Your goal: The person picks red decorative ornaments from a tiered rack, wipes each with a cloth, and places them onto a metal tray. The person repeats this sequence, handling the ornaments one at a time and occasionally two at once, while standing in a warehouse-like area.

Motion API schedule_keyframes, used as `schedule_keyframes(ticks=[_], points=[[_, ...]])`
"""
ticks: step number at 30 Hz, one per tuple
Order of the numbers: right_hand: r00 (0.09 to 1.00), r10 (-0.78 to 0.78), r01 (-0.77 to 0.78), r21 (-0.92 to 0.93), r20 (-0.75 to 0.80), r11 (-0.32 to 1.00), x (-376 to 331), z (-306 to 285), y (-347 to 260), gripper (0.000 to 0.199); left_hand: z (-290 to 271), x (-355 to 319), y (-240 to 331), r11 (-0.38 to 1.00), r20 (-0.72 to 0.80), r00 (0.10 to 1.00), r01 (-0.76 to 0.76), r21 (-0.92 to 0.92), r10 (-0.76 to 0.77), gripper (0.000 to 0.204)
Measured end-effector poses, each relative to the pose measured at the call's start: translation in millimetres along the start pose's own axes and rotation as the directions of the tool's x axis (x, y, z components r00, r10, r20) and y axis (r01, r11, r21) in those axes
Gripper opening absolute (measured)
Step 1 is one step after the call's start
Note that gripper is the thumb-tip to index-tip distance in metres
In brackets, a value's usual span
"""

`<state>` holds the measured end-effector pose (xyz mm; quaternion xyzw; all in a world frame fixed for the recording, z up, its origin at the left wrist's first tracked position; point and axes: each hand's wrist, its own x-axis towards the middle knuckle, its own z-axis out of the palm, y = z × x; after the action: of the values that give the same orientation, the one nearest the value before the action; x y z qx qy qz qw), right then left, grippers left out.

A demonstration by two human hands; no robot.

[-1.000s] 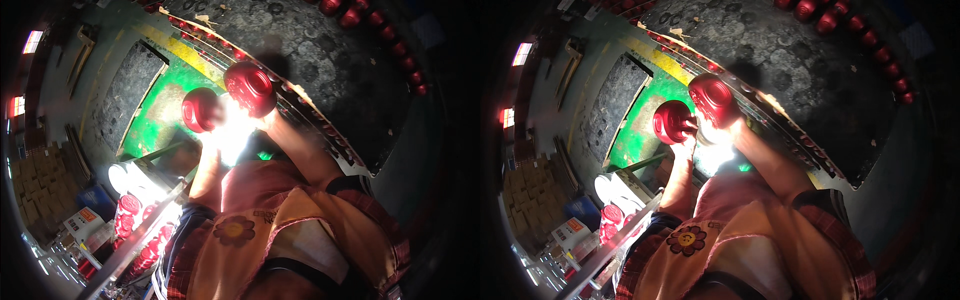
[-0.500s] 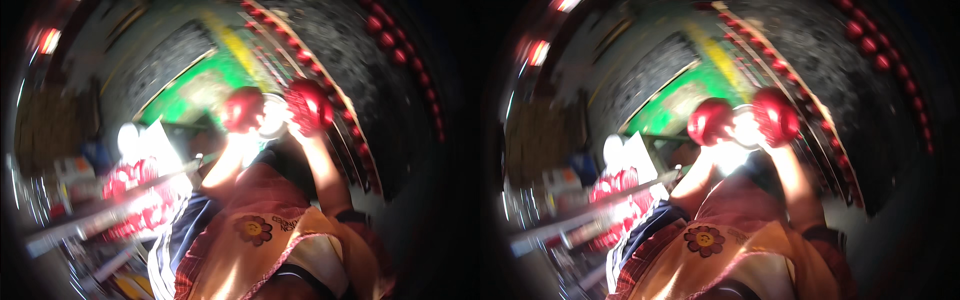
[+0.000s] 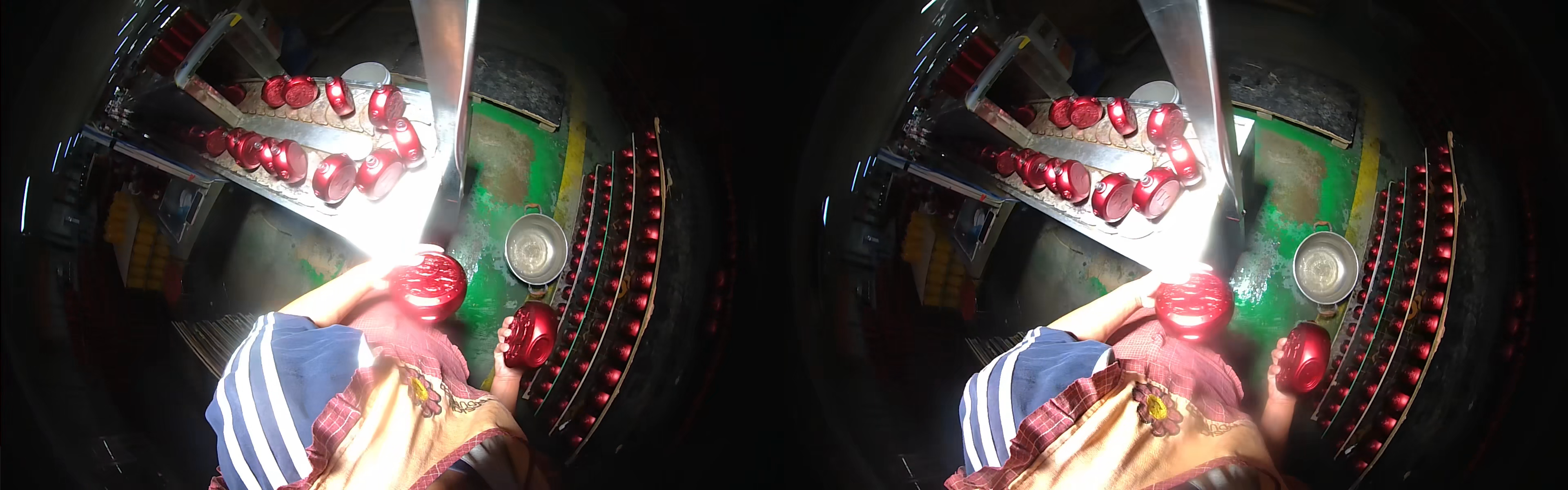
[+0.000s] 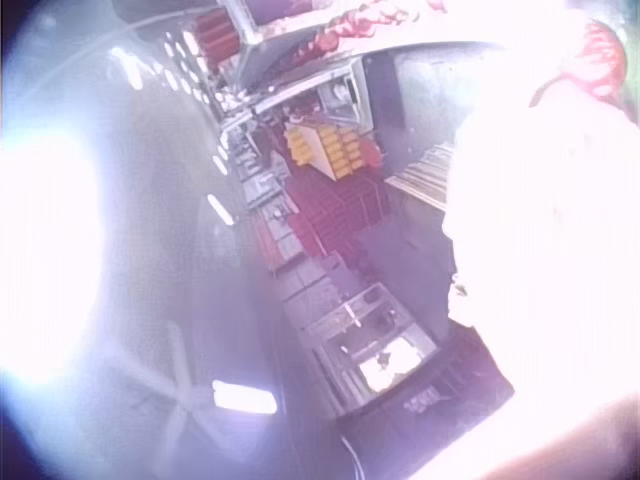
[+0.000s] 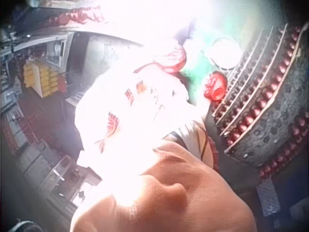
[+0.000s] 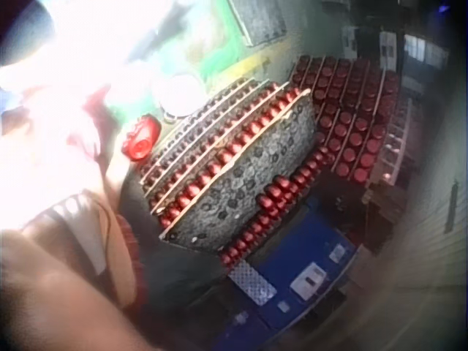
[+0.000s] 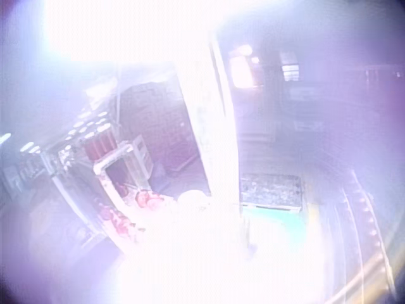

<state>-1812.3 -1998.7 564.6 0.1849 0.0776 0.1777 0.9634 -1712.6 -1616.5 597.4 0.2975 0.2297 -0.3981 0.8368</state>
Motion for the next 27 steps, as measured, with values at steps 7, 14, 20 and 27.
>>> schedule_keyframes(ticks=[7, 14, 20, 27], points=[[0.973, 0.23, -0.229, -0.103, -0.004, 0.968, 65, -15, 88, 0.066, -46, -180, 195, 0.694, -0.05, 0.754, -0.575, 0.433, 0.655, 0.062], [0.949, -0.311, 0.156, -0.782, -0.051, 0.604, 261, 31, 233, 0.061, -180, -225, 478, -0.025, 0.06, 0.205, -0.167, 0.986, 0.977, 0.06], [0.851, -0.461, 0.126, -0.95, 0.251, -0.285, 475, 73, 427, 0.057, -313, -119, 628, -0.109, 0.097, 0.11, 0.112, 0.988, 0.989, 0.066], [0.886, -0.191, 0.073, -0.533, 0.423, -0.843, 682, 3, 543, 0.054, -392, -56, 668, -0.027, 0.012, 0.095, 0.151, 0.988, 0.995, 0.064]])
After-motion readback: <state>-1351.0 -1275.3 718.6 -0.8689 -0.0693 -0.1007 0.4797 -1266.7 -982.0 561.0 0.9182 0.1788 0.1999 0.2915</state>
